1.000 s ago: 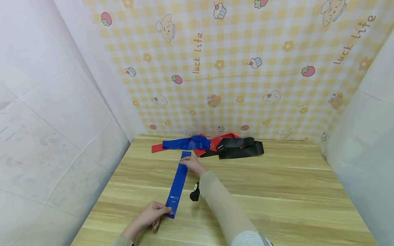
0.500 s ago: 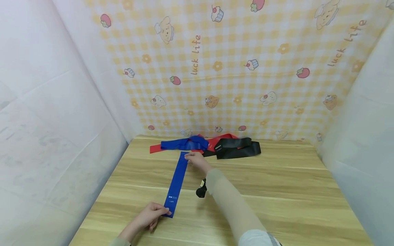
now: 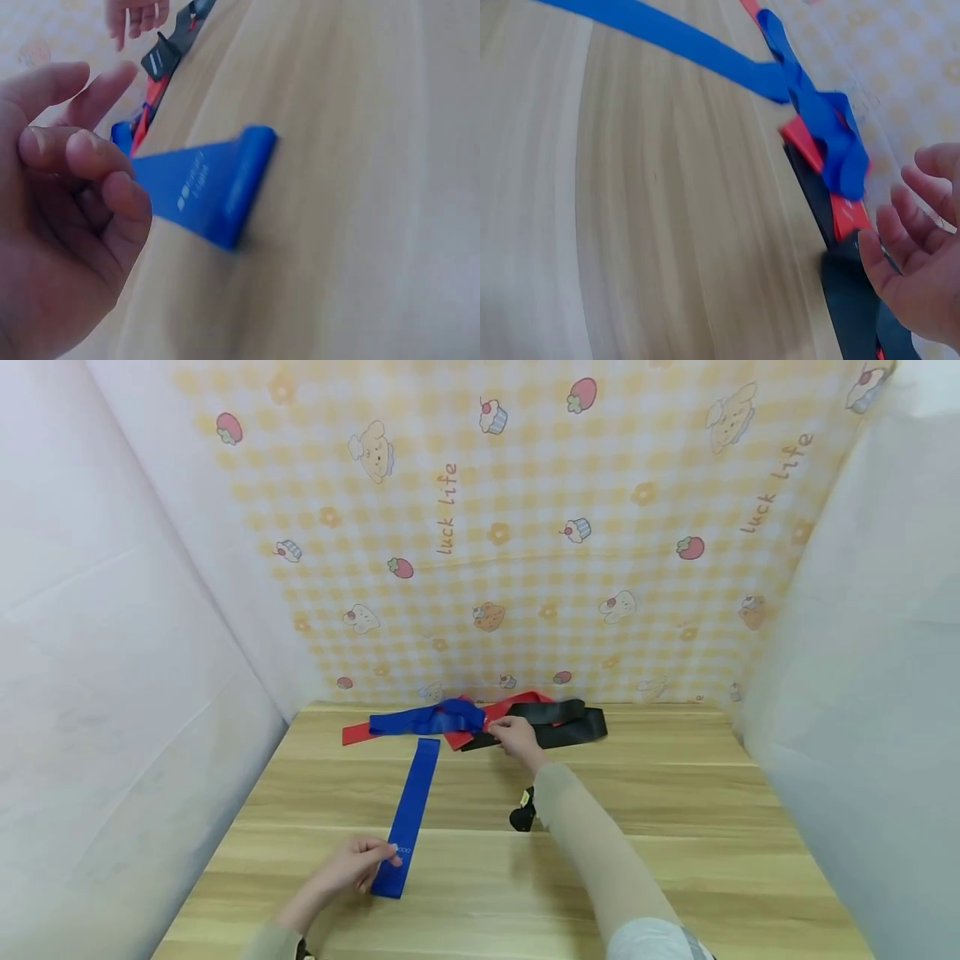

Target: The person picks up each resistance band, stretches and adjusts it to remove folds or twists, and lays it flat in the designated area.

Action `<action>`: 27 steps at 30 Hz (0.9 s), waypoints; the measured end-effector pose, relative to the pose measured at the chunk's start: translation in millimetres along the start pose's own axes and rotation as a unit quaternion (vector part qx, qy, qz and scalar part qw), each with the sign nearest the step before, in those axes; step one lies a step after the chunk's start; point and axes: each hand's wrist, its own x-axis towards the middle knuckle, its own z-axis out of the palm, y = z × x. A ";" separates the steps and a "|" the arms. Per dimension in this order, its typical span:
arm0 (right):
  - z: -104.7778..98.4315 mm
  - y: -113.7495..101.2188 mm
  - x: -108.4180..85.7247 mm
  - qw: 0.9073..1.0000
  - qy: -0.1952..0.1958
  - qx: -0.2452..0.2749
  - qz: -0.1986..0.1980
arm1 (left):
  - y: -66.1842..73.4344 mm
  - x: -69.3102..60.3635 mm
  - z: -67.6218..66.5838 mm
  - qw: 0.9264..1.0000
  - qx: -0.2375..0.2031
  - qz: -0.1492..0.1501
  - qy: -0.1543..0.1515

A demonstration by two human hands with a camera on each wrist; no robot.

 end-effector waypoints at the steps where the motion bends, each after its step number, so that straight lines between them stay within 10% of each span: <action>1: -3.3 1.9 -0.6 1.000 0.009 -0.012 -0.002 | 3.2 4.0 -0.2 1.000 0.001 0.003 0.004; 12: -23.9 23.0 -4.4 0.995 0.024 -0.092 0.000 | 29.8 50.6 13.6 0.997 -0.061 -0.010 0.041; 27: -13.1 31.2 -8.5 0.998 0.003 -0.037 0.043 | 47.6 96.3 40.2 0.997 -0.066 -0.010 0.028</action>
